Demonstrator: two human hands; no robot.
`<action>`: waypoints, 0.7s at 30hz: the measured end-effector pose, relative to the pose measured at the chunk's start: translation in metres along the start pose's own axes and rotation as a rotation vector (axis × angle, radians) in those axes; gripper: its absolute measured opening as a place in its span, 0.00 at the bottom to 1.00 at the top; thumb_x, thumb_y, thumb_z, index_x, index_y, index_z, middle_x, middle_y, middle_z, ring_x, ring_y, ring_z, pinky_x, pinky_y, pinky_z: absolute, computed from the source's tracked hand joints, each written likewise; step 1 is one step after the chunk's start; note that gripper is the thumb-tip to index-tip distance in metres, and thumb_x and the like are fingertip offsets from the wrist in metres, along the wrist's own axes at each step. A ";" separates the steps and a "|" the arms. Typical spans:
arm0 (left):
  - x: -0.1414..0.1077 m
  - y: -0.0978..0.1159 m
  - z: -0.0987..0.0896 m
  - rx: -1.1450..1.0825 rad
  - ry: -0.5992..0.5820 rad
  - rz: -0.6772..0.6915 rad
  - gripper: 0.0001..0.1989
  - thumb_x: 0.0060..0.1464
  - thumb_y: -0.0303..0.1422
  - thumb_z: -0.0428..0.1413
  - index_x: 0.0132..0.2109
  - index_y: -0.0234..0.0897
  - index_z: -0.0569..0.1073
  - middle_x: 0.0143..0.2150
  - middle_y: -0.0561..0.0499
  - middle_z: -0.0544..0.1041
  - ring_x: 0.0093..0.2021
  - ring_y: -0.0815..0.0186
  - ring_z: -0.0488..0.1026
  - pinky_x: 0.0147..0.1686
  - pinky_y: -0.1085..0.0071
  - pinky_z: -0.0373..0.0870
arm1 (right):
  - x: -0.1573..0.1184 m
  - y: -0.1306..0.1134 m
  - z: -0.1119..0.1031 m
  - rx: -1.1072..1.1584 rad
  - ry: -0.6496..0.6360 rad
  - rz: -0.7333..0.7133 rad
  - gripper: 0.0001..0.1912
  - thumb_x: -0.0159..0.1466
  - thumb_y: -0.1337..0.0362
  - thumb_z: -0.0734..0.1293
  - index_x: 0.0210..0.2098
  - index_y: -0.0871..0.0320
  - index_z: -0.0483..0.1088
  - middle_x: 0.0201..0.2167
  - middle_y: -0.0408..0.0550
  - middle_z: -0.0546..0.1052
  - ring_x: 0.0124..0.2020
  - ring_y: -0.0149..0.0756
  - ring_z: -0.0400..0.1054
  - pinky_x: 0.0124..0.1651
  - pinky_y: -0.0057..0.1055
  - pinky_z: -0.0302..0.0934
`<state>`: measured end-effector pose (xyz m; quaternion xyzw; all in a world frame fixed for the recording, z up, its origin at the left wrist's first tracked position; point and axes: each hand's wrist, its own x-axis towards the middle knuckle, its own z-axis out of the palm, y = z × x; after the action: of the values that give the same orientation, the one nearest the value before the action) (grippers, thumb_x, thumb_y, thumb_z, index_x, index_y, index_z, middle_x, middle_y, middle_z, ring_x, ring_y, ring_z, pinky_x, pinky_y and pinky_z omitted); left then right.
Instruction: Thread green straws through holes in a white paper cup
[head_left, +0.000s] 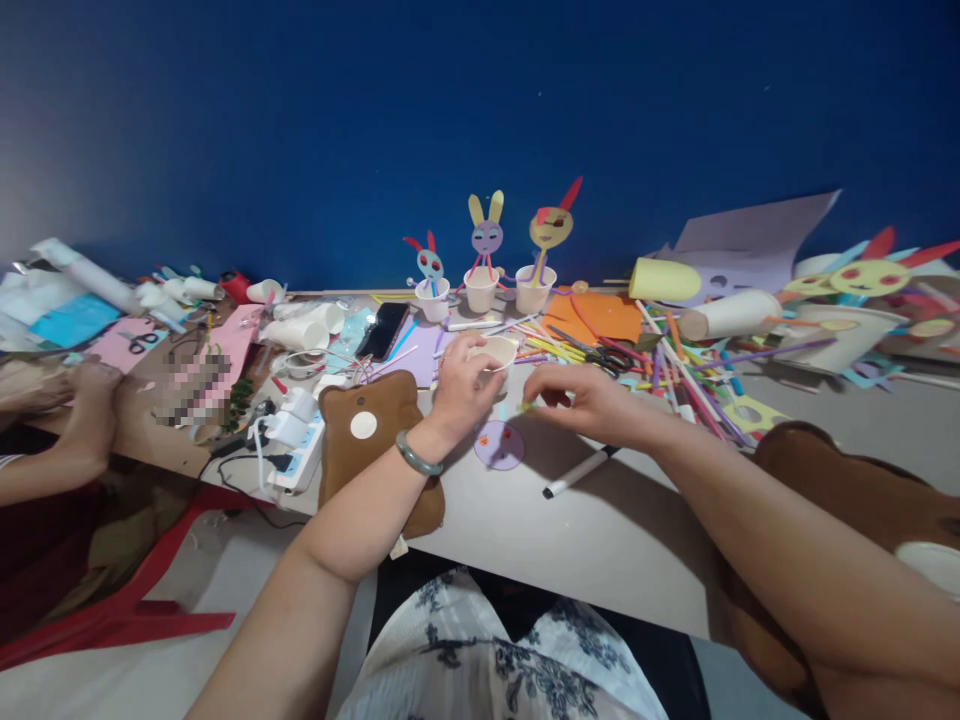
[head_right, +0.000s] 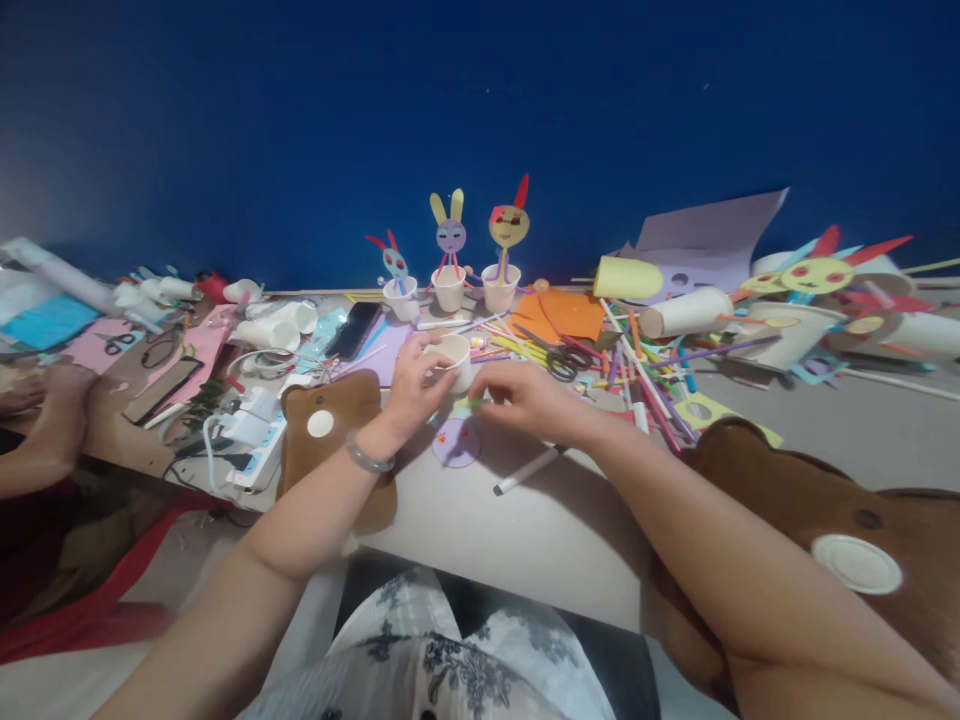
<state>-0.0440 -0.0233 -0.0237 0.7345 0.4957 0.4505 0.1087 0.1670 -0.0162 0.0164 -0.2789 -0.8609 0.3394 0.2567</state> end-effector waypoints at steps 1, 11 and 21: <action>-0.001 0.001 0.002 0.011 -0.005 0.010 0.04 0.58 0.32 0.61 0.36 0.37 0.77 0.56 0.42 0.72 0.61 0.55 0.67 0.62 0.55 0.63 | 0.001 -0.001 -0.004 0.158 0.108 0.057 0.09 0.64 0.56 0.69 0.35 0.56 0.73 0.30 0.45 0.74 0.30 0.34 0.68 0.35 0.32 0.61; -0.006 0.007 0.004 0.044 -0.141 0.006 0.04 0.54 0.32 0.64 0.35 0.38 0.77 0.54 0.43 0.73 0.62 0.52 0.67 0.64 0.49 0.60 | 0.005 0.007 -0.007 0.592 0.312 0.379 0.23 0.61 0.43 0.72 0.31 0.54 0.63 0.19 0.35 0.58 0.18 0.26 0.51 0.21 0.27 0.47; -0.001 0.002 0.006 -0.300 -0.087 -0.235 0.47 0.38 0.29 0.71 0.65 0.38 0.60 0.65 0.36 0.66 0.67 0.48 0.63 0.67 0.51 0.58 | 0.004 -0.003 -0.007 0.471 0.399 0.319 0.15 0.66 0.48 0.67 0.36 0.53 0.65 0.20 0.37 0.65 0.18 0.28 0.57 0.23 0.28 0.53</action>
<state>-0.0381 -0.0232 -0.0260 0.6662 0.5001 0.4711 0.2901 0.1676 -0.0118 0.0244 -0.4041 -0.6374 0.5034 0.4208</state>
